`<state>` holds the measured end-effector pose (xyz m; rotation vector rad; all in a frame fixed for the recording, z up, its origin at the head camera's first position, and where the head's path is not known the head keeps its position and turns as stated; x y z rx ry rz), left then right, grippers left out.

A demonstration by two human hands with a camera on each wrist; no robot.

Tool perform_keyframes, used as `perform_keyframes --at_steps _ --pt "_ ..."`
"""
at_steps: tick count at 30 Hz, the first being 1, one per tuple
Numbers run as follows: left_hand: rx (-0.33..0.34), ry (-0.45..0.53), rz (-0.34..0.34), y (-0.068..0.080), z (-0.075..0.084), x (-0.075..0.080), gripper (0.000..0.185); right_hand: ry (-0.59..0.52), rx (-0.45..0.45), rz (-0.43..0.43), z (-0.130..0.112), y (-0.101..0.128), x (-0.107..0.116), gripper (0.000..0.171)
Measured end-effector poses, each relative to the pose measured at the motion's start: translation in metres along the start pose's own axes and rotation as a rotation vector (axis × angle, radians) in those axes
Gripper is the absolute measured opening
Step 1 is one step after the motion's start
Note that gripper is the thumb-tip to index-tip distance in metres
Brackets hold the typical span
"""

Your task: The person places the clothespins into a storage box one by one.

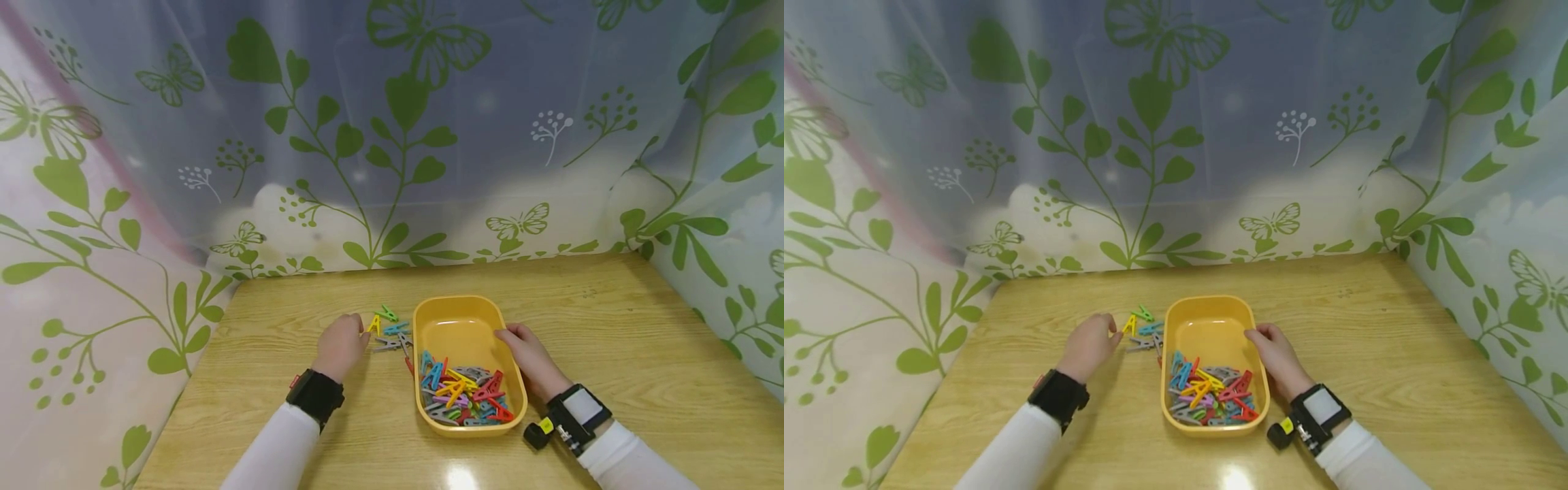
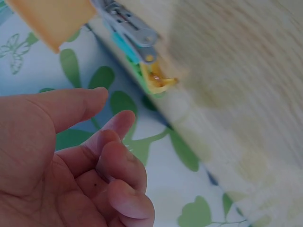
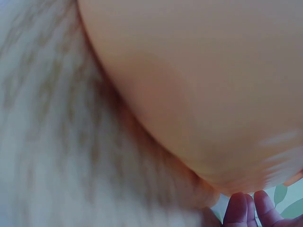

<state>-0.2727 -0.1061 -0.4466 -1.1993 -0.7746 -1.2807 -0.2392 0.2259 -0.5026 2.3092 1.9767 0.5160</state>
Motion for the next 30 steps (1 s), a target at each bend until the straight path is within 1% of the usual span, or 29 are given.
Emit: perform_keyframes --at_steps 5,11,16,19,24,30 --pt "0.031 -0.013 -0.032 -0.006 -0.004 -0.008 0.017 -0.006 0.002 0.003 0.000 0.001 0.000 0.057" --pt "0.049 -0.014 -0.065 -0.012 -0.010 -0.018 0.017 -0.014 -0.006 0.000 0.001 0.001 0.000 0.057" --pt "0.054 -0.015 -0.075 -0.015 -0.016 -0.025 0.017 -0.013 -0.013 0.005 0.002 0.000 0.000 0.057" --pt "0.053 -0.018 -0.084 -0.017 -0.018 -0.028 0.019 -0.015 -0.010 0.006 0.002 -0.001 0.000 0.057" --pt "0.049 -0.028 -0.091 -0.021 -0.017 -0.029 0.028 -0.011 -0.014 0.008 0.001 0.000 0.000 0.056" --pt "0.047 -0.046 -0.078 -0.023 -0.015 -0.032 0.034 -0.001 -0.011 0.000 0.000 0.000 0.001 0.058"
Point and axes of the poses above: each hand's wrist, its own y-axis away from the middle knuckle, its own x-axis out of the back of the hand, z = x × y, the point moved 2 cm from there along -y, towards the middle knuckle, and after that the axes turned 7 degrees about z, right-handed, at the moved point
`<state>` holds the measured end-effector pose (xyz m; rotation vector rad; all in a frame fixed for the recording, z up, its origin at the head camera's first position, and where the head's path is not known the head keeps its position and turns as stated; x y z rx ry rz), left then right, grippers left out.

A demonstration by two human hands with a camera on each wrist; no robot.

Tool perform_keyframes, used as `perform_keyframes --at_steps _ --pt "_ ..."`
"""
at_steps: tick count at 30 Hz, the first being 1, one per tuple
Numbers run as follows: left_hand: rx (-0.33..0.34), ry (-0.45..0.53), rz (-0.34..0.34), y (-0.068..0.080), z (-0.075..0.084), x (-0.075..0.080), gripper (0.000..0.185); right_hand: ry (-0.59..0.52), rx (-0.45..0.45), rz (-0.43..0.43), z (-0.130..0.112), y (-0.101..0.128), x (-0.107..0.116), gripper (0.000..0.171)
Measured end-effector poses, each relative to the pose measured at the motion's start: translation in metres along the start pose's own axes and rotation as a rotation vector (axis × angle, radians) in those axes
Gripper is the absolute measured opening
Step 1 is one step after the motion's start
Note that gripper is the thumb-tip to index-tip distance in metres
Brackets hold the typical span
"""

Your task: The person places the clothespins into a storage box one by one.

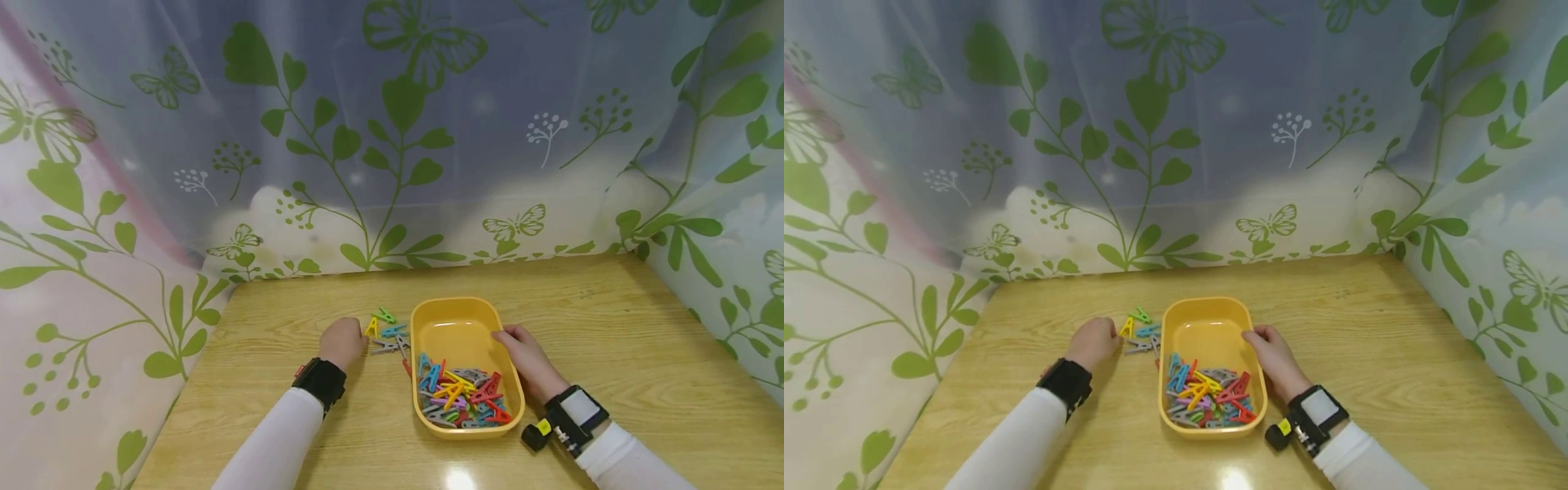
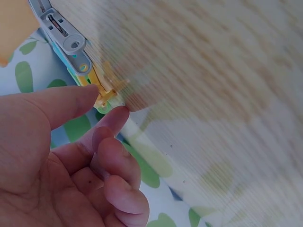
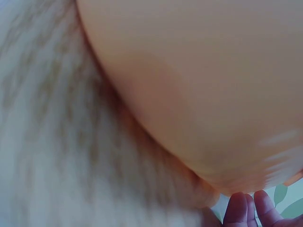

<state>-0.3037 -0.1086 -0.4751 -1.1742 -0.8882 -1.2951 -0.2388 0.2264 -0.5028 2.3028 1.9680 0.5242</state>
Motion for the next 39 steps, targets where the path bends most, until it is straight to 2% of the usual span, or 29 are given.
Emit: perform_keyframes --at_steps 8,22,26,30,34,39 --pt "0.007 -0.005 0.014 0.000 -0.001 -0.001 0.033 0.000 -0.001 -0.006 0.000 -0.001 -0.001 0.061" --pt "-0.003 -0.042 0.026 -0.004 0.001 0.000 0.012 0.004 -0.002 0.000 -0.001 -0.001 -0.001 0.060" --pt "0.002 -0.044 0.063 0.000 0.007 0.010 0.013 0.004 -0.011 0.001 0.001 -0.002 -0.001 0.059" --pt "-0.013 -0.055 0.146 0.006 0.019 0.024 0.015 0.005 -0.014 -0.003 0.001 -0.002 -0.001 0.060" --pt "-0.079 -0.047 0.231 0.016 0.034 0.037 0.015 0.001 -0.013 -0.003 0.000 -0.001 0.000 0.060" --pt "-0.161 0.036 0.266 0.030 0.054 0.052 0.015 0.004 -0.019 -0.011 0.002 -0.001 0.000 0.056"
Point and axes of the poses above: each hand's wrist, its own y-axis away from the middle knuckle, its own x-axis out of the back of the hand, z = x × y, the point moved 2 cm from there along -y, towards the middle knuckle, and after that the axes turned 7 degrees about z, right-handed, at the moved point
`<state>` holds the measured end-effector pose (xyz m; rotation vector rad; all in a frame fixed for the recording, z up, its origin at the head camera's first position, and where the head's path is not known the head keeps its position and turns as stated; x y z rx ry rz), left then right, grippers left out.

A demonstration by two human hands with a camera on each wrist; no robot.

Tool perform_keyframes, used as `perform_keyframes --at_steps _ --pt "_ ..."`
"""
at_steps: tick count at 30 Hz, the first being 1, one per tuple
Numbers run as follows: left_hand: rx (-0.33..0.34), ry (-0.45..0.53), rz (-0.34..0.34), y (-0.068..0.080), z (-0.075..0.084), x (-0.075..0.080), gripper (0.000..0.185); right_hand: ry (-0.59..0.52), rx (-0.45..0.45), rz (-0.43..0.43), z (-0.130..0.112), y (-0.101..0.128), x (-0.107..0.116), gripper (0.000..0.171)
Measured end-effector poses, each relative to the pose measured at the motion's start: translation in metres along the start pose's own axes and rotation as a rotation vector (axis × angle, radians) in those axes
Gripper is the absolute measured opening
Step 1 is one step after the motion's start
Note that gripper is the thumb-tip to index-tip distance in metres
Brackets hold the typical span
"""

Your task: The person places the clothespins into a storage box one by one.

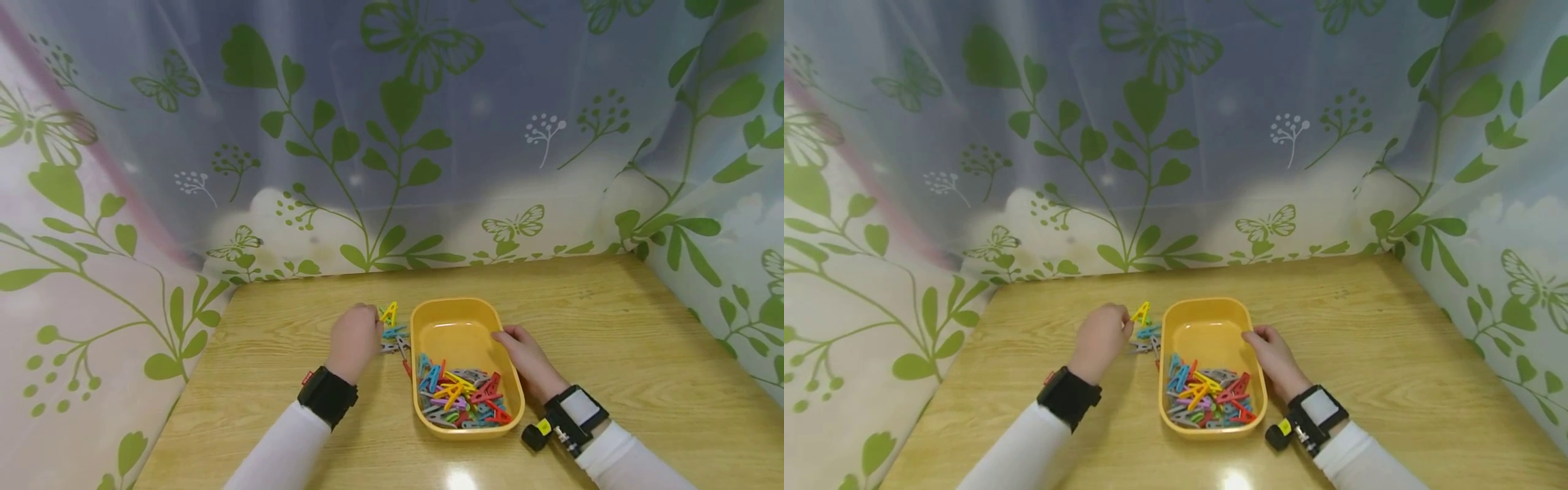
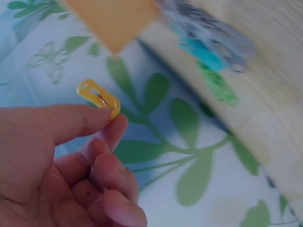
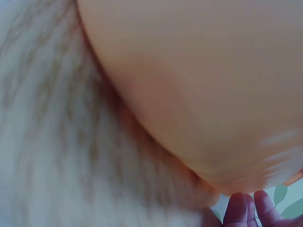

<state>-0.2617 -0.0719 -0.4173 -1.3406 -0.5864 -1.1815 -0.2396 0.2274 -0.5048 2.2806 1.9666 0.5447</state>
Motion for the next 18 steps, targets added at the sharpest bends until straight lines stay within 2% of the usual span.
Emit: perform_keyframes --at_steps 7,12,18 --pt "-0.055 0.069 0.010 0.014 0.021 0.016 0.016 0.002 -0.005 -0.001 0.001 0.000 -0.001 0.057" --pt "-0.082 0.116 -0.011 0.025 0.033 0.020 0.011 0.002 0.003 0.004 0.000 0.001 -0.001 0.058" --pt "-0.112 0.149 -0.006 0.037 0.048 0.024 0.013 0.000 0.017 0.012 0.001 0.000 -0.001 0.059"
Point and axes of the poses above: each hand's wrist, its own y-axis away from the middle knuckle, its own x-axis out of the back of the hand, z = x × y, the point moved 2 cm from there along -y, towards the middle knuckle, and after that the axes turned 7 degrees about z, right-handed, at the moved point
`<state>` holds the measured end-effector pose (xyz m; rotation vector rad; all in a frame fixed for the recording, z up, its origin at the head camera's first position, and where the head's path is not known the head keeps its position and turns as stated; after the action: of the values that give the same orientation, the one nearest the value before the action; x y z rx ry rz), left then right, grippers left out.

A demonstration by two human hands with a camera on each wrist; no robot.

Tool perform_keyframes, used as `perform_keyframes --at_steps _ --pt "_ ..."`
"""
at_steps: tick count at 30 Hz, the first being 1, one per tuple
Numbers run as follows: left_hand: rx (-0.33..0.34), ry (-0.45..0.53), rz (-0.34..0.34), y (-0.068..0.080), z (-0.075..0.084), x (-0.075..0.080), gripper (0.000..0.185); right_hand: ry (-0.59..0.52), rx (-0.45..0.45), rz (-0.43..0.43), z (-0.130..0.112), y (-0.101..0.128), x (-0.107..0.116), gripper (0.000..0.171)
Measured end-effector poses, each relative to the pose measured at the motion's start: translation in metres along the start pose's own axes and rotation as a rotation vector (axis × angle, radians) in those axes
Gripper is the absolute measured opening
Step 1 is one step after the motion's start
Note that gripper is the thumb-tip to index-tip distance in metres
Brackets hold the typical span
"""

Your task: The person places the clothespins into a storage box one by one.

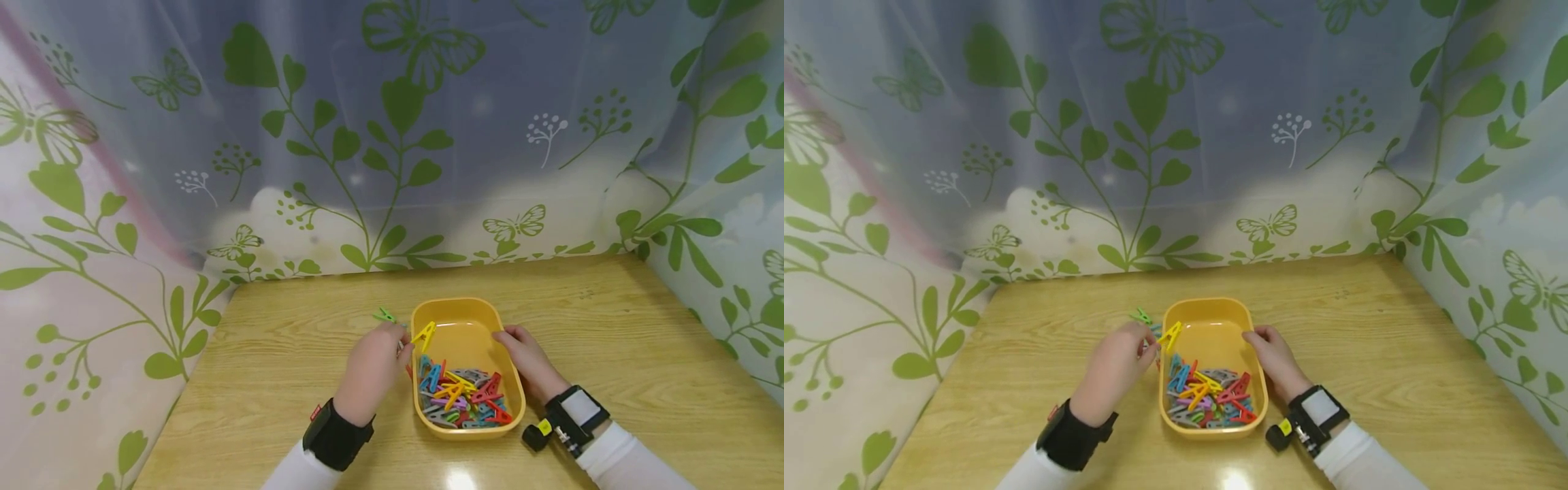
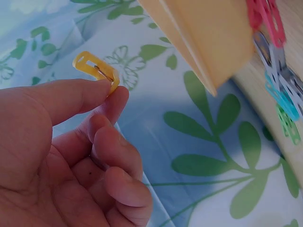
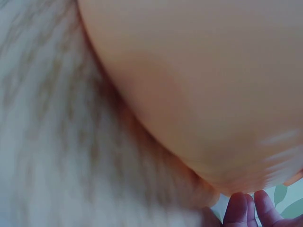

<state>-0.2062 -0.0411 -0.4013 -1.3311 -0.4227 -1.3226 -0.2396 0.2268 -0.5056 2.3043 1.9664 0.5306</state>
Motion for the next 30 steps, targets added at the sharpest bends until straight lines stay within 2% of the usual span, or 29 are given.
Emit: perform_keyframes --at_steps 12,20,30 --pt "-0.070 0.030 -0.037 0.017 0.023 -0.005 0.013 -0.007 0.003 0.004 0.001 -0.001 0.000 0.058" --pt "-0.092 0.032 -0.073 0.022 0.026 -0.013 0.011 0.001 0.001 0.008 -0.001 0.001 -0.001 0.058" --pt "-0.069 0.024 -0.118 0.026 0.027 -0.022 0.014 -0.007 0.004 -0.003 -0.002 0.002 0.000 0.059"
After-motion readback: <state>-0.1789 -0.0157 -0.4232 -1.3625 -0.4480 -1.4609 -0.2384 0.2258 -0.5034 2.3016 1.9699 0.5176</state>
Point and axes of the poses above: each hand's wrist, its own y-axis away from the middle knuckle, its own x-axis out of the back of the hand, z = x × y, the point moved 2 cm from there along -y, towards the middle knuckle, and after that the axes turned 7 degrees about z, right-handed, at the moved point
